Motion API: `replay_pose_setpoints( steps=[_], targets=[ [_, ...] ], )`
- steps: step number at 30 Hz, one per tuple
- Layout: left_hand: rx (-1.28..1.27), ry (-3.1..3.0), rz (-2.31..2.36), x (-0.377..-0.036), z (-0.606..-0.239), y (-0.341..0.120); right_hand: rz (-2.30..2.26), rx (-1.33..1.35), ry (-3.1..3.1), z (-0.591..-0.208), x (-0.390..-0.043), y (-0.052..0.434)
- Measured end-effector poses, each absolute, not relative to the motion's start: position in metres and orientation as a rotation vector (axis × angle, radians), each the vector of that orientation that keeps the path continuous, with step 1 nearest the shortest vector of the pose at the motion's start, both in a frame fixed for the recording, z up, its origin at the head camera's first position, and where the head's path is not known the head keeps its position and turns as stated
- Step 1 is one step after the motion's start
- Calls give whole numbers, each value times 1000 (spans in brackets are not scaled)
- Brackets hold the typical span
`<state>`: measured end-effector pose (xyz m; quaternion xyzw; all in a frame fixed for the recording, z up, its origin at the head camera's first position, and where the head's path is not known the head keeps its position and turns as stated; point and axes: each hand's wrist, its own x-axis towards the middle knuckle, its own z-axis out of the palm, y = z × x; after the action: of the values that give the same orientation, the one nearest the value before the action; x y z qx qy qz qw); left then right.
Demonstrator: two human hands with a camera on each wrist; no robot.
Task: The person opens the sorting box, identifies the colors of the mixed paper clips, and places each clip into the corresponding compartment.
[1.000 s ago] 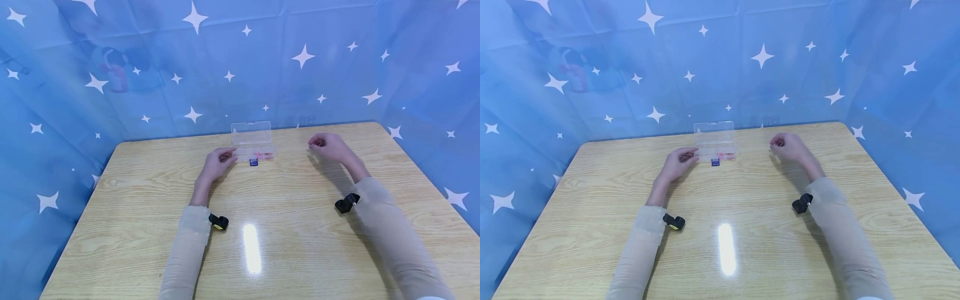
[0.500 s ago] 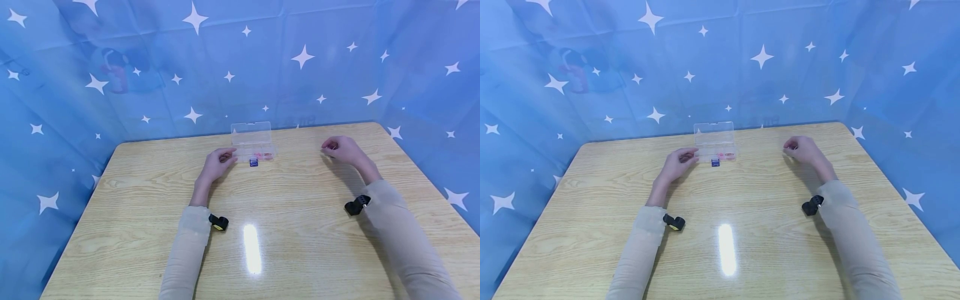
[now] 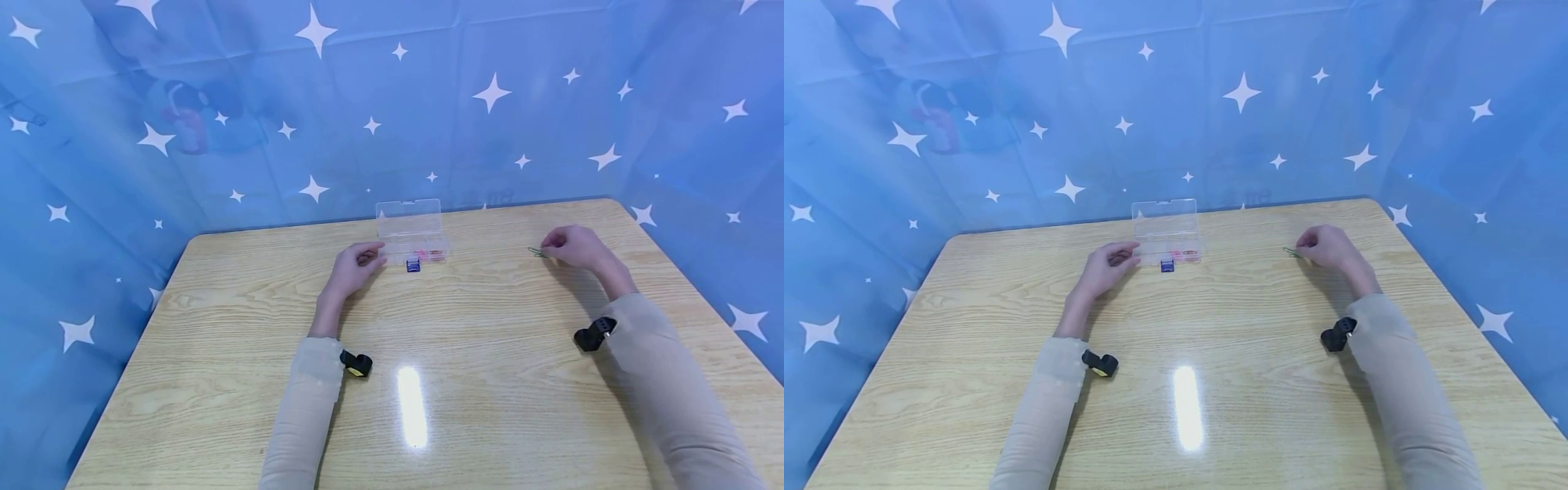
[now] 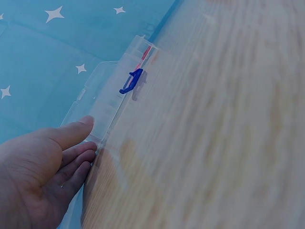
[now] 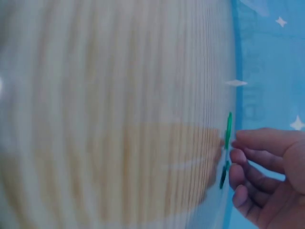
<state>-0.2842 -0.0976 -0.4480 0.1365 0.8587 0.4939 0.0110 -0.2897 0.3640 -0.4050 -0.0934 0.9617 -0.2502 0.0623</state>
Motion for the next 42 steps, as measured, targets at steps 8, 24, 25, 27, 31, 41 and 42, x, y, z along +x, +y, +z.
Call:
replay_pose_setpoints(
  steps=[8, 24, 25, 27, 31, 41, 42],
  targets=[
    [425, 2668, 1552, -284, -448, -98, -718, -258, 2863, -402, -285, 370],
    [424, 2668, 1552, -284, -447, -98, -752, -240, 2793, -399, -282, 372],
    [424, 2668, 1552, -284, -447, -98, -751, -241, 2795, -399, -282, 372],
    [427, 2668, 1555, -284, -447, -98, -746, -245, 2800, -399, -282, 372],
    [432, 2663, 1562, -284, -448, -99, -741, -254, 2809, -399, -283, 370],
    [443, 2658, 1568, -284, -447, -99, -803, -282, 2823, -399, -288, 359],
    [442, 2658, 1567, -284, -447, -99, -806, -286, 2832, -399, -288, 356]
  ],
)
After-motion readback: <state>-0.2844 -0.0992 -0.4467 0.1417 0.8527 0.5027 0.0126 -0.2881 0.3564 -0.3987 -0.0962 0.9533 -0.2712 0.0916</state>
